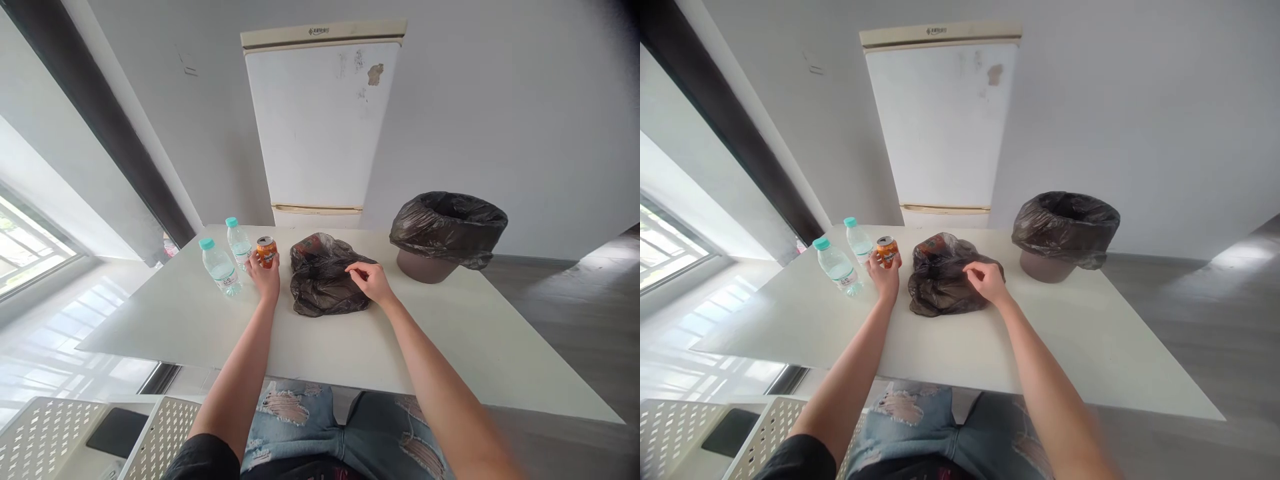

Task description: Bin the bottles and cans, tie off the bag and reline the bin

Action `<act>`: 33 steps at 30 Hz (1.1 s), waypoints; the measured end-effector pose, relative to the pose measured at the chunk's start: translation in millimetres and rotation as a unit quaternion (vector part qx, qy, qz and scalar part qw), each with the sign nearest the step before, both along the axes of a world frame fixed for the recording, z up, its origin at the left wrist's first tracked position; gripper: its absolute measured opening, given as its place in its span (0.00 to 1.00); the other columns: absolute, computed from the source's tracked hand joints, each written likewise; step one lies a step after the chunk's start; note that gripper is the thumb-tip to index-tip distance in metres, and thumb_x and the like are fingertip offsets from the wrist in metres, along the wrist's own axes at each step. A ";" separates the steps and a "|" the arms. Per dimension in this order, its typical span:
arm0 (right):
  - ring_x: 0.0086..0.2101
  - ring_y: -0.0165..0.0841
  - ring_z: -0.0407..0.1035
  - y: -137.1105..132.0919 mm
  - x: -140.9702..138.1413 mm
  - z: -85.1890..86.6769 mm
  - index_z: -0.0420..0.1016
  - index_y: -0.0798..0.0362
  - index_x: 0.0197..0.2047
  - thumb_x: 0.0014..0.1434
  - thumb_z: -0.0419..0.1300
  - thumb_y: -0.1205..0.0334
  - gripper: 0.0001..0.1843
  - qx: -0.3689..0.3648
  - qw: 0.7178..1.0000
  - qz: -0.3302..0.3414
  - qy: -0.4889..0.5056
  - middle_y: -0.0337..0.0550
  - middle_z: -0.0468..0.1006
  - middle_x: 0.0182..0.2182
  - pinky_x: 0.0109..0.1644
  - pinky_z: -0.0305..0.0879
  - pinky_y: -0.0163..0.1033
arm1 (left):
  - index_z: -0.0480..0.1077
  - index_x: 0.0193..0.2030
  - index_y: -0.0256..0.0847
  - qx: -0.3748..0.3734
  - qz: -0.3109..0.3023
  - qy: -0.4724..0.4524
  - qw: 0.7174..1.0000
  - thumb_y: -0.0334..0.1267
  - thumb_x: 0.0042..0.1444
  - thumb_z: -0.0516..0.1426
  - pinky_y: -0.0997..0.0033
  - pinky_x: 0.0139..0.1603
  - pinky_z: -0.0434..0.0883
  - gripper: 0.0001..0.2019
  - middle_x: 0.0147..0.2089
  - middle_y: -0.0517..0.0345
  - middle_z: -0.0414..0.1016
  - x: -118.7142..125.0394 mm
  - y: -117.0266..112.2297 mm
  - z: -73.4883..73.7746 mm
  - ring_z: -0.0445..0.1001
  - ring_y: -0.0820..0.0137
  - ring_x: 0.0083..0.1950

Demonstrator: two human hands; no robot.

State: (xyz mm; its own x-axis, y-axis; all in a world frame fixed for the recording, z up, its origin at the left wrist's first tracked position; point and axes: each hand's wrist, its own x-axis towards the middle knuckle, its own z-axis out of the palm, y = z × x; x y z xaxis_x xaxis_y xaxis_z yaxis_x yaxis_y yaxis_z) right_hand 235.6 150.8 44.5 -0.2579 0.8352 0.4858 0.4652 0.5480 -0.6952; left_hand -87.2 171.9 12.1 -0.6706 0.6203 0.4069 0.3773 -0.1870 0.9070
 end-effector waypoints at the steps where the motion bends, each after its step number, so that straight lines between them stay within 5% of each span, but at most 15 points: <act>1: 0.25 0.32 0.67 0.1 -0.2 -0.2 0.86 0.52 0.39 0.65 0.58 0.54 0.17 0.000 1.000 0.000 0.000 0.40 0.80 0.26 0.35 0.63 0.38 | 0.65 0.65 0.45 -0.002 0.009 0.003 1.000 0.44 0.58 0.68 0.49 0.71 0.64 0.30 0.63 0.42 0.62 0.0 0.2 0.0 0.67 0.53 0.67; 13: 0.24 0.31 0.68 2.3 0.3 -4.4 0.86 0.52 0.39 0.67 0.59 0.57 0.14 0.012 1.000 0.023 0.004 0.40 0.81 0.27 0.34 0.63 0.38 | 0.66 0.66 0.45 -0.074 0.009 0.029 0.997 0.46 0.59 0.68 0.58 0.63 0.73 0.31 0.63 0.43 0.65 -1.6 3.2 -5.8 0.73 0.58 0.63; 19: 0.24 0.31 0.67 6.1 0.6 -9.6 0.86 0.51 0.38 0.67 0.59 0.58 0.13 0.022 0.999 0.030 0.005 0.40 0.80 0.26 0.33 0.63 0.39 | 0.62 0.70 0.46 -0.132 0.013 0.059 0.989 0.49 0.58 0.68 0.53 0.67 0.70 0.37 0.63 0.43 0.65 -2.0 3.8 -8.7 0.71 0.54 0.66; 23: 0.24 0.31 0.68 7.0 0.1 -10.6 0.86 0.51 0.38 0.67 0.60 0.59 0.13 0.028 0.999 0.030 0.002 0.39 0.80 0.26 0.34 0.62 0.38 | 0.62 0.70 0.44 -0.161 0.024 0.088 0.983 0.39 0.52 0.69 0.48 0.71 0.66 0.39 0.60 0.43 0.66 -2.9 5.9 -11.4 0.68 0.50 0.68; 33: 0.22 0.30 0.65 2.2 -0.5 -5.3 0.83 0.52 0.33 0.63 0.59 0.62 0.11 0.004 0.998 0.061 -0.023 0.38 0.79 0.23 0.31 0.60 0.37 | 0.61 0.71 0.45 -0.171 0.026 0.101 0.980 0.39 0.55 0.67 0.50 0.68 0.68 0.37 0.61 0.43 0.67 -8.1 11.0 -17.8 0.70 0.51 0.66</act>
State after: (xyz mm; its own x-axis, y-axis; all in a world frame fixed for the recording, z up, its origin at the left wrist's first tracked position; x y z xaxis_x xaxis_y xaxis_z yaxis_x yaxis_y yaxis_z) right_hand 235.1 153.0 39.2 -0.3807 0.7923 0.4768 0.4259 0.6079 -0.6701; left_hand -95.4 182.9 -5.7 -0.6324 0.7108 0.3079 0.5559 0.1396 0.8195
